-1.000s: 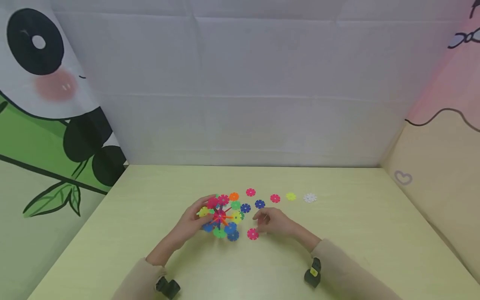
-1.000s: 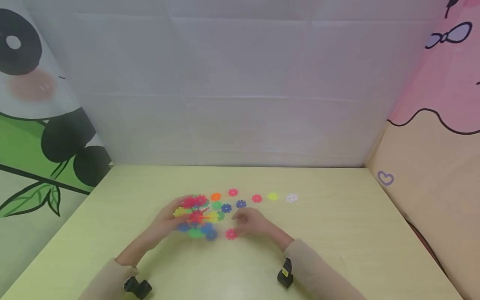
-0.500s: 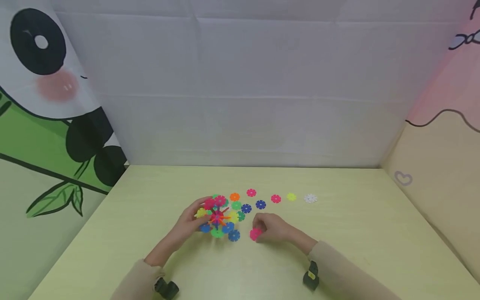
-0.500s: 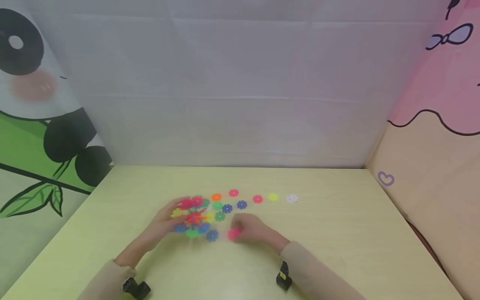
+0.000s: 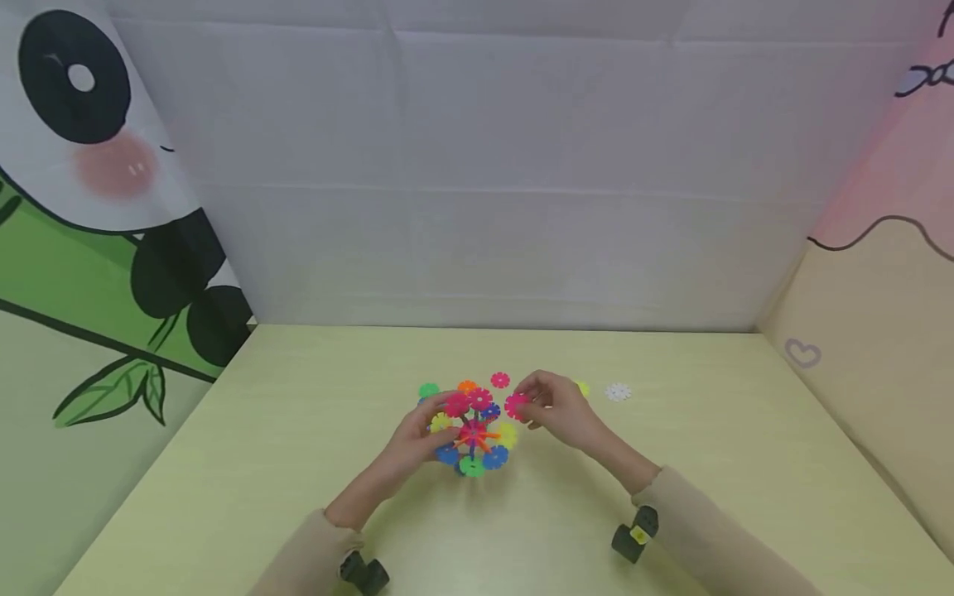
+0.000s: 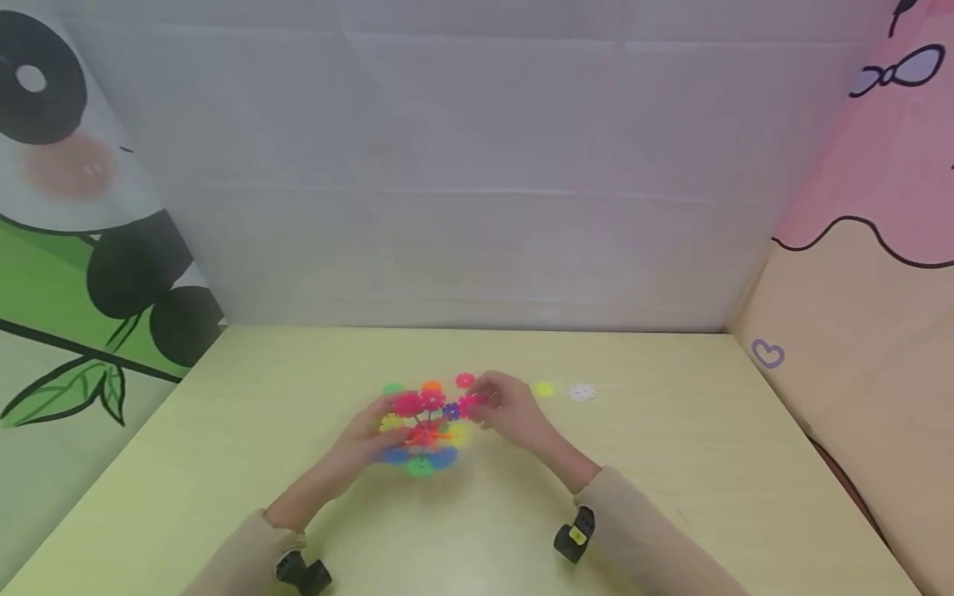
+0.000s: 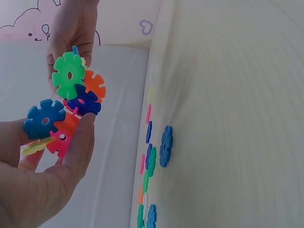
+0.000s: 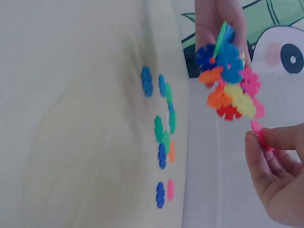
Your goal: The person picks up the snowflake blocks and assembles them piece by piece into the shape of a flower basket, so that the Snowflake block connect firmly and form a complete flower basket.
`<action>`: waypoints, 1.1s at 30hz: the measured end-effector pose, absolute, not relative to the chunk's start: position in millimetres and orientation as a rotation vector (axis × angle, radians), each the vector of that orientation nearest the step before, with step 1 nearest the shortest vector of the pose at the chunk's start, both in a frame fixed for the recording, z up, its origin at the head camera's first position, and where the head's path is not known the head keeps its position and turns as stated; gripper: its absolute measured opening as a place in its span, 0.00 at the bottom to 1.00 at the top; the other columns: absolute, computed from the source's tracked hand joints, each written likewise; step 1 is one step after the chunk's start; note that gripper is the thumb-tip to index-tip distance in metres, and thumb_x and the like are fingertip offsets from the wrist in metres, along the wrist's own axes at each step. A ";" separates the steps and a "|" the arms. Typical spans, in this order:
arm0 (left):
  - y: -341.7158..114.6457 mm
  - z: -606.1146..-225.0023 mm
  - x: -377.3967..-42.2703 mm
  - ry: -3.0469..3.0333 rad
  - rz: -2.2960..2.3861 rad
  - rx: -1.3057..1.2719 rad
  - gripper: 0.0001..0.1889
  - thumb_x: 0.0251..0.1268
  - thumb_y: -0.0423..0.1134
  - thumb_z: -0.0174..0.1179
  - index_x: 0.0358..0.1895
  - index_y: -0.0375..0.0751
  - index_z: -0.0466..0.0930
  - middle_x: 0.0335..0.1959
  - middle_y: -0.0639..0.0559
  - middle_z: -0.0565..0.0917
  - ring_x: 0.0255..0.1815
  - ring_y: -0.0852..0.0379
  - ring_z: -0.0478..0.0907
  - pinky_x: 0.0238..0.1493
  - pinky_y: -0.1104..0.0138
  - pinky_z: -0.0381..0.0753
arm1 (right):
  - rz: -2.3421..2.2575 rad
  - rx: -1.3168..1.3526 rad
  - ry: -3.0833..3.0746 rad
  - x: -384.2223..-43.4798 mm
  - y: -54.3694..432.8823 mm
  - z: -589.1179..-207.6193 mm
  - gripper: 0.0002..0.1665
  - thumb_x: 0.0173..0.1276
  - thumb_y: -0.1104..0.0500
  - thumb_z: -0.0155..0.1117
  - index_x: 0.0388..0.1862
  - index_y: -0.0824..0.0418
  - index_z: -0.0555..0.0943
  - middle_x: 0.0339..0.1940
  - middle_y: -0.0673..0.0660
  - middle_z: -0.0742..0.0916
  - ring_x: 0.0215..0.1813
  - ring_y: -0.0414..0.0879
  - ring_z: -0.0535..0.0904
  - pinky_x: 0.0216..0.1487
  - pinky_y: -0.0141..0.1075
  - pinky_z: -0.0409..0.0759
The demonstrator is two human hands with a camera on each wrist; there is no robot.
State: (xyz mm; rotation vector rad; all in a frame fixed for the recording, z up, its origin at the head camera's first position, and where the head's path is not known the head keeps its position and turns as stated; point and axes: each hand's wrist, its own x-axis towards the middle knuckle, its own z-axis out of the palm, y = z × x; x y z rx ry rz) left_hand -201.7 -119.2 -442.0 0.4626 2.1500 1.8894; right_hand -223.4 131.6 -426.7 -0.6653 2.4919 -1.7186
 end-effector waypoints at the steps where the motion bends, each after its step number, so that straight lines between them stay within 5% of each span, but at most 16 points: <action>1: -116.4 -441.6 -201.5 2.151 1.891 0.463 0.26 0.70 0.32 0.55 0.69 0.38 0.61 0.64 0.35 0.65 0.47 0.42 0.80 0.43 0.57 0.82 | -1.724 -0.675 2.502 -222.0 130.2 -424.8 0.09 0.64 0.70 0.63 0.43 0.71 0.77 0.35 0.58 0.83 0.33 0.54 0.83 0.33 0.42 0.84; 10: -101.6 -441.9 -201.2 2.208 1.893 0.449 0.24 0.68 0.33 0.56 0.67 0.39 0.65 0.64 0.36 0.66 0.50 0.42 0.78 0.44 0.57 0.81 | -1.616 -0.700 2.729 -213.3 121.8 -420.8 0.08 0.60 0.71 0.67 0.38 0.68 0.79 0.31 0.53 0.83 0.30 0.45 0.79 0.29 0.32 0.81; 18: -84.7 -442.3 -199.6 2.382 1.897 0.413 0.26 0.65 0.35 0.61 0.66 0.40 0.66 0.63 0.41 0.69 0.65 0.38 0.63 0.53 0.52 0.76 | -1.685 -0.742 2.794 -214.8 120.3 -425.3 0.09 0.59 0.71 0.68 0.38 0.67 0.80 0.30 0.53 0.84 0.30 0.46 0.81 0.29 0.33 0.81; 33: -65.8 -442.6 -202.1 2.381 2.206 0.342 0.19 0.59 0.29 0.66 0.53 0.36 0.77 0.52 0.42 0.77 0.54 0.40 0.76 0.44 0.64 0.81 | -1.835 -1.103 2.933 -207.7 109.7 -428.7 0.11 0.53 0.76 0.70 0.36 0.68 0.83 0.31 0.55 0.87 0.30 0.44 0.82 0.30 0.32 0.81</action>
